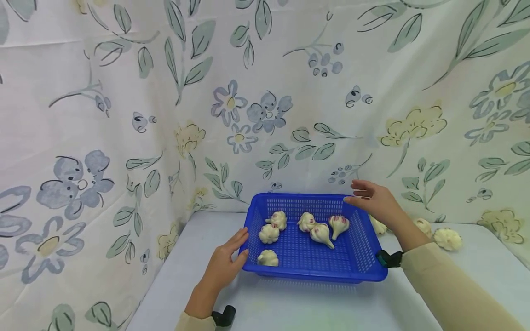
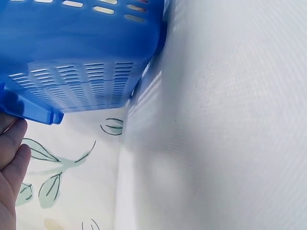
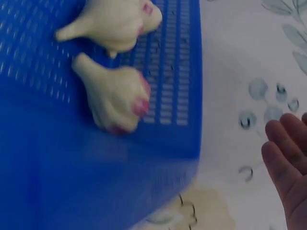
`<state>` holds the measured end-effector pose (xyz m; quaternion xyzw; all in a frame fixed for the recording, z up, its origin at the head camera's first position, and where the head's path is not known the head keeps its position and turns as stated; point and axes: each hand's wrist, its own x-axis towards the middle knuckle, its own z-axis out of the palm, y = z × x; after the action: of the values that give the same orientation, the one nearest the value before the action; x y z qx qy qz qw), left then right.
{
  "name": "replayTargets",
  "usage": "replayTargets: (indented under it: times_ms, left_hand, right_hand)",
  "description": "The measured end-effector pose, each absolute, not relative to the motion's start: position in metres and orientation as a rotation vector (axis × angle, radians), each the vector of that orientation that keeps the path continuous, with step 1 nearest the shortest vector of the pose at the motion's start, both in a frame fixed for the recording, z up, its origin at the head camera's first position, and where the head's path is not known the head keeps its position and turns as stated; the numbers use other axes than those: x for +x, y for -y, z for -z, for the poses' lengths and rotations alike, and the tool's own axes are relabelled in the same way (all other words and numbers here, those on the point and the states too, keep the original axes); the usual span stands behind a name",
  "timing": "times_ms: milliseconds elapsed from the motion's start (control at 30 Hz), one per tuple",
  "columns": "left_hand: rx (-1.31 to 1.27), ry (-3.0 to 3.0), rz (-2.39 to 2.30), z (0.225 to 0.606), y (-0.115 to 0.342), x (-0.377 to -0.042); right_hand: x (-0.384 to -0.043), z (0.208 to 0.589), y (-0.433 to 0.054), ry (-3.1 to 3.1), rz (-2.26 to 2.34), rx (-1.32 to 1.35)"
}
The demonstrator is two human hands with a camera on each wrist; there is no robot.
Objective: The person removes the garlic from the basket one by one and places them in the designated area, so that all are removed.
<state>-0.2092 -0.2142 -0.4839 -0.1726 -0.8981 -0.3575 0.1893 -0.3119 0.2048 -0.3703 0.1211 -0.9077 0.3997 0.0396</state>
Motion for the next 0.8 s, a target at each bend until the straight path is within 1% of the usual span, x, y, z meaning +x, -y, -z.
replayTargets:
  times_ms: [267, 467, 600, 800]
  left_hand:
    - [-0.446, 2.583, 0.863, 0.481, 0.213, -0.207]
    - [-0.434, 2.625, 0.815, 0.477, 0.212, -0.205]
    - [-0.448, 2.635, 0.827, 0.476, 0.214, -0.204]
    - [-0.446, 2.664, 0.827, 0.475, 0.216, -0.204]
  right_hand:
    - [-0.327, 0.387, -0.164, 2.879, -1.185, 0.52]
    - [-0.337, 0.402, -0.143, 3.015, -1.16, 0.544]
    - [-0.339, 0.414, -0.133, 3.107, -1.116, 0.56]
    - [-0.334, 0.419, -0.127, 3.242, -1.015, 0.601]
